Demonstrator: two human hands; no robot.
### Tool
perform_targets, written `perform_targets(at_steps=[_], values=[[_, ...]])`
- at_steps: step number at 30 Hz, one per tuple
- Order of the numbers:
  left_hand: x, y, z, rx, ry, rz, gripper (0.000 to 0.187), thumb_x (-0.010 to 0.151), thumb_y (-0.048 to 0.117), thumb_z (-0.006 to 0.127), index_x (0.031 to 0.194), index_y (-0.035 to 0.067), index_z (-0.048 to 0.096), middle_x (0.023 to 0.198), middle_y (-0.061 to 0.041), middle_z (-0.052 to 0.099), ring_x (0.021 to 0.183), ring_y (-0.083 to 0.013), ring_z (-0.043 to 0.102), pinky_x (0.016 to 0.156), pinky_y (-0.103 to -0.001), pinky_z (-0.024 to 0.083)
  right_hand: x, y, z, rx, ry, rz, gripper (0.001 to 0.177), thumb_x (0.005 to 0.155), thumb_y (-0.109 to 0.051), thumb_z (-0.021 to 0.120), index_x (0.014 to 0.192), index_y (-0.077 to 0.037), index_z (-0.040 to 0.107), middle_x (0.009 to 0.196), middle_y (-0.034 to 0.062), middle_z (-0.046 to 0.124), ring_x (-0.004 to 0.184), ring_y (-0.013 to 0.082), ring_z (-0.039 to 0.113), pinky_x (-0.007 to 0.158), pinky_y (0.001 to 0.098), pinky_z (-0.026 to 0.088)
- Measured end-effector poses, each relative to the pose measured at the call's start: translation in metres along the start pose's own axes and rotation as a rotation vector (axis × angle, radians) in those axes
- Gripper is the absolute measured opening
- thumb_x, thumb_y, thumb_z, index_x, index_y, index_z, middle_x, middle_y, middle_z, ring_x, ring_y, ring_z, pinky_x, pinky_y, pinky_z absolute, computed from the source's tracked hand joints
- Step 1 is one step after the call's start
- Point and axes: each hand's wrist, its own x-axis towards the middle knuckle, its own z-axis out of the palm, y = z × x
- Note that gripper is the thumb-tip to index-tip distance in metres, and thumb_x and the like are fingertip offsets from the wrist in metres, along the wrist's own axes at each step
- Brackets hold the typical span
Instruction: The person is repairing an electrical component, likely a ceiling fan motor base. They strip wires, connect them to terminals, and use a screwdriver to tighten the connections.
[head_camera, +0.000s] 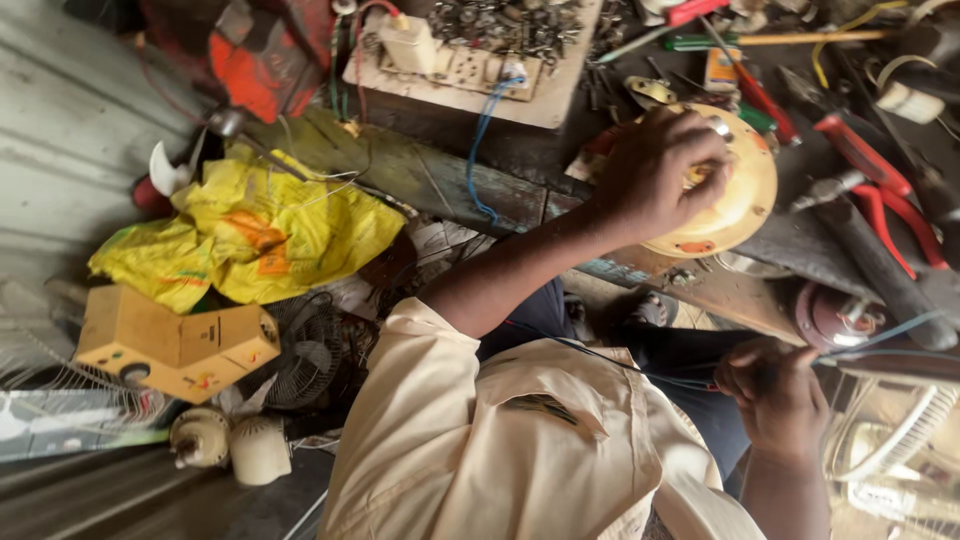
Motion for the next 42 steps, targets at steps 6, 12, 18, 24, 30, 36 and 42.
perform_targets(at_steps=[6,12,18,24,30,36,42], values=[[-0.029,-0.033,-0.053,-0.053,0.218,0.031,0.057,0.097,0.044,0.076,0.137,0.009,0.056,0.127,-0.009,0.066,0.117,-0.0207,0.064,0.105,-0.035,0.052,0.008,0.001,-0.005,0.027,-0.011,-0.032,0.076,0.116,-0.066,0.032,0.09,-0.002,0.062,0.056,0.003,0.039,0.057,0.0177,0.036,0.065,0.0368,0.037],[-0.058,-0.13,-0.119,0.549,0.139,-0.156,0.094,0.096,0.062,0.071,0.156,0.001,0.031,0.144,-0.016,0.061,0.138,-0.0345,0.05,0.119,-0.049,0.034,0.016,0.0,0.007,0.024,-0.015,-0.001,0.075,0.115,-0.065,0.031,0.089,-0.001,0.062,0.056,0.0036,0.039,0.056,0.0185,0.037,0.063,0.0371,0.037],[-0.063,-0.128,-0.11,0.585,-0.05,-0.154,0.097,0.092,0.063,0.076,0.155,0.004,0.032,0.147,-0.017,0.06,0.144,-0.0397,0.043,0.116,-0.055,0.028,0.029,0.01,0.025,0.022,0.046,0.073,0.072,0.11,-0.065,0.032,0.09,-0.002,0.06,0.06,0.0062,0.044,0.057,0.0205,0.042,0.062,0.0382,0.041],[-0.061,-0.13,-0.119,0.585,-0.163,-0.158,0.09,0.104,0.054,0.079,0.162,0.003,0.033,0.15,-0.019,0.061,0.147,-0.0407,0.037,0.118,-0.063,0.02,0.008,-0.011,0.024,-0.059,0.171,-0.124,0.071,0.109,-0.067,0.033,0.092,-0.003,0.059,0.063,0.0065,0.043,0.05,0.017,0.037,0.057,0.0345,0.04],[-0.069,-0.129,-0.117,0.528,-0.064,-0.078,0.082,0.107,0.057,0.063,0.161,0.003,0.032,0.154,-0.017,0.051,0.146,-0.0384,0.041,0.121,-0.058,0.027,-0.023,-0.008,0.008,0.205,0.206,-0.286,0.076,0.119,-0.066,0.027,0.091,-0.005,0.063,0.053,-0.0012,0.036,0.043,0.0103,0.034,0.052,0.0272,0.031],[-0.07,-0.148,-0.103,0.525,0.024,-0.086,0.077,0.113,0.062,0.058,0.163,0.008,0.035,0.156,-0.012,0.053,0.145,-0.0356,0.042,0.121,-0.055,0.03,-0.059,0.015,0.022,0.135,0.31,-0.204,0.075,0.116,-0.067,0.026,0.095,-0.006,0.063,0.056,-0.0004,0.037,0.047,0.0126,0.035,0.06,0.031,0.035],[-0.07,-0.149,-0.105,0.518,0.028,-0.09,0.074,0.114,0.065,0.059,0.159,0.009,0.04,0.152,-0.01,0.055,0.142,-0.0333,0.045,0.119,-0.055,0.031,-0.085,0.024,0.051,0.074,0.371,-0.213,0.075,0.116,-0.066,0.025,0.095,-0.005,0.063,0.055,0.0,0.037,0.048,0.0121,0.034,0.061,0.0308,0.035]])
